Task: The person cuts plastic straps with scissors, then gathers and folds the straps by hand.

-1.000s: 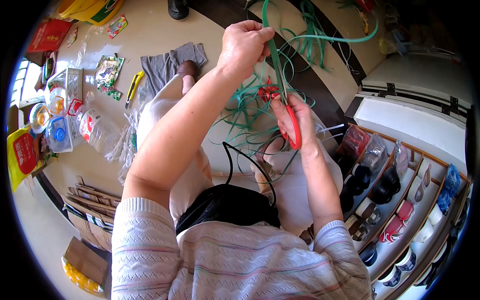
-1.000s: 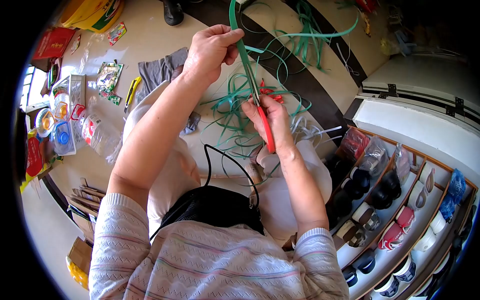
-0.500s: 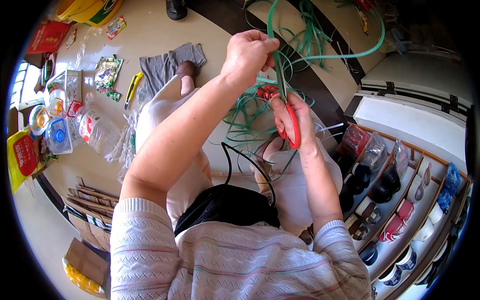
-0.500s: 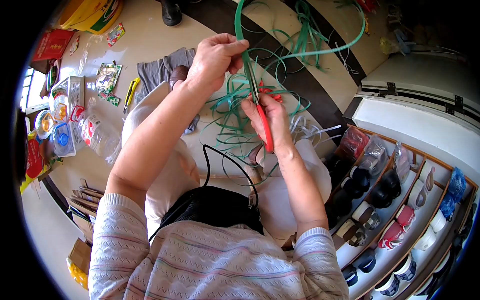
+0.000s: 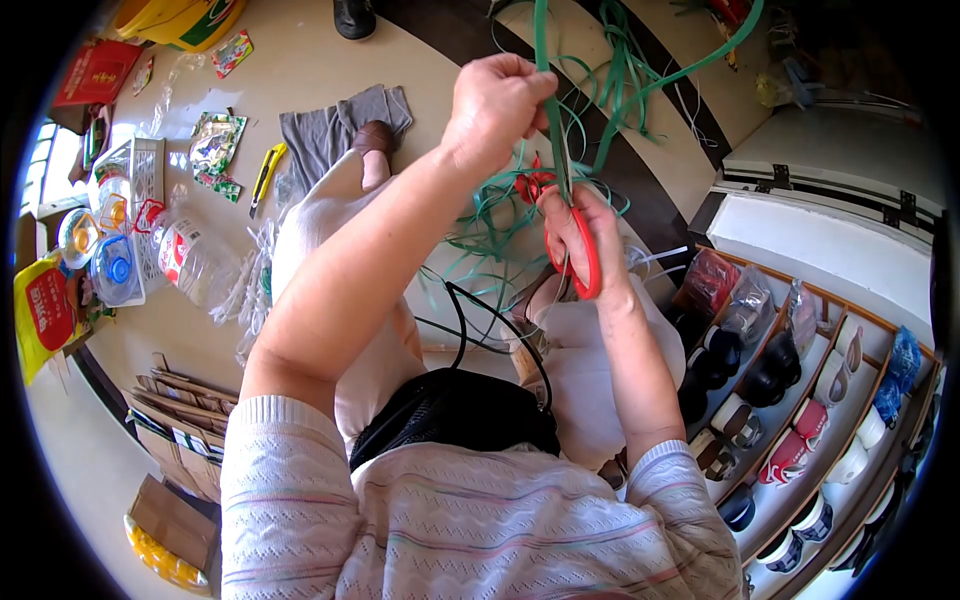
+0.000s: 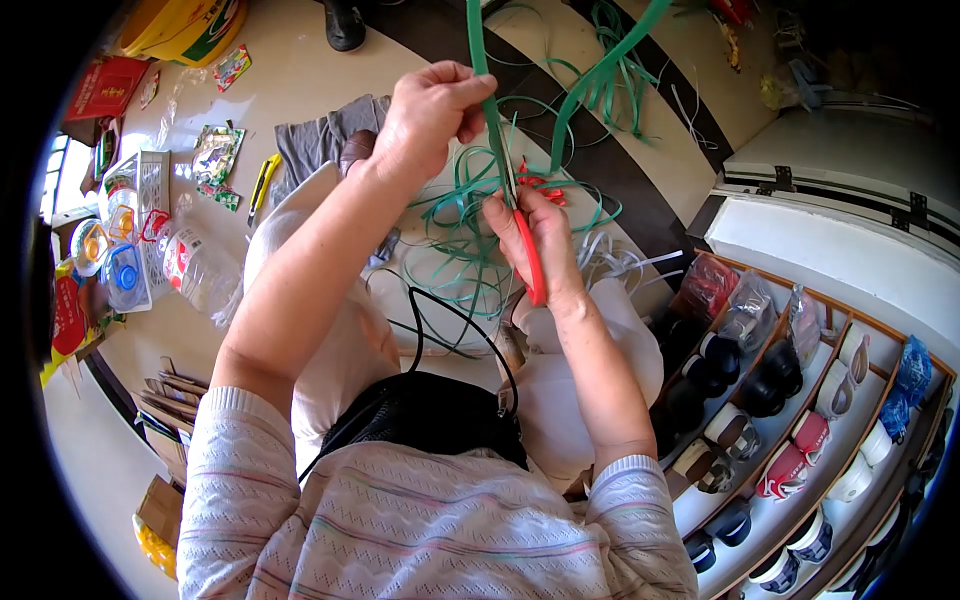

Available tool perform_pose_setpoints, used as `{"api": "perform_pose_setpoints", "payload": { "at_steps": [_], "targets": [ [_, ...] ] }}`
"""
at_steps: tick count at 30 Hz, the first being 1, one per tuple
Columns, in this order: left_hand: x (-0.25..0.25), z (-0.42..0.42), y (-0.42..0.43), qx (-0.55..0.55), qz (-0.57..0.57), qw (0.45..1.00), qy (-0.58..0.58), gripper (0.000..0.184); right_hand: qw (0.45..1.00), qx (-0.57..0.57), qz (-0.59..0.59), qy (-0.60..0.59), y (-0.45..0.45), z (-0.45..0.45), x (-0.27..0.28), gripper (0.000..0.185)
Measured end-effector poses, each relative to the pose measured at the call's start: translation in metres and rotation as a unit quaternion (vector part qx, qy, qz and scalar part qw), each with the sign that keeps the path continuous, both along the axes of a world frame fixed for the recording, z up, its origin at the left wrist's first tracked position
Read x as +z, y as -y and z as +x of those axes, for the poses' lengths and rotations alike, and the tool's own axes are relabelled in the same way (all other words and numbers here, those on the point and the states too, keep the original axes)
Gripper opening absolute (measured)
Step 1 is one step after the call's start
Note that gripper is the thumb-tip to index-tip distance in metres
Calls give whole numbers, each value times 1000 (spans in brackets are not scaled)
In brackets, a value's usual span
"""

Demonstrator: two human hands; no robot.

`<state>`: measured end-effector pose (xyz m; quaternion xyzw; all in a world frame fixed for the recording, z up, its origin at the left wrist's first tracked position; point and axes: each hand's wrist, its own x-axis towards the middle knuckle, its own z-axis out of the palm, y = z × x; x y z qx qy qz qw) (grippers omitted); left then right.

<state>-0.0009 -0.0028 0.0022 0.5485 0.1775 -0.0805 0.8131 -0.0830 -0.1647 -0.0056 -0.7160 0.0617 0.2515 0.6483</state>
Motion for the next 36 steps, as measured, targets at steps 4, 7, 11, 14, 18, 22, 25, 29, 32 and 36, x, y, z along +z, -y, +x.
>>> {"api": "perform_pose_setpoints", "payload": {
  "at_steps": [4, 7, 11, 14, 18, 22, 25, 29, 32, 36],
  "targets": [
    [3, -3, 4, 0, 1, 1000, -6, 15, 1000, 17, -5, 6, 2, 2, -1, 29],
    [1, -2, 4, 1, -11, 1000, -2, 15, 1000, 27, -5, -9, 3, 2, 4, 30],
    [1, -3, 4, 0, -5, 1000, -8, 15, 1000, 21, -6, 1, 4, 2, 1, 30],
    [-1, -7, 10, -13, 10, 1000, -22, 15, 1000, 18, -11, 12, 3, 4, 1, 29],
    [-1, -3, 7, -18, 17, 1000, -19, 15, 1000, 15, 2, -1, 4, 4, -2, 28],
    [1, 7, -4, 14, 16, 1000, 3, 16, 1000, 2, 6, -14, 0, -4, 1, 27],
    [0, 11, -7, 29, 36, 999, 15, 16, 999, 13, 19, -28, 2, -4, -1, 29],
    [-1, 6, -3, 10, 50, 999, 14, 17, 1000, 17, 0, -15, 2, -2, -2, 34],
    [-1, 4, -2, -1, 52, 999, 11, 17, 1000, 19, 2, -4, 1, -1, -3, 36],
    [0, 4, -2, 4, 38, 999, 0, 16, 999, 23, 3, -22, 1, -2, 3, 34]
  ]
}}
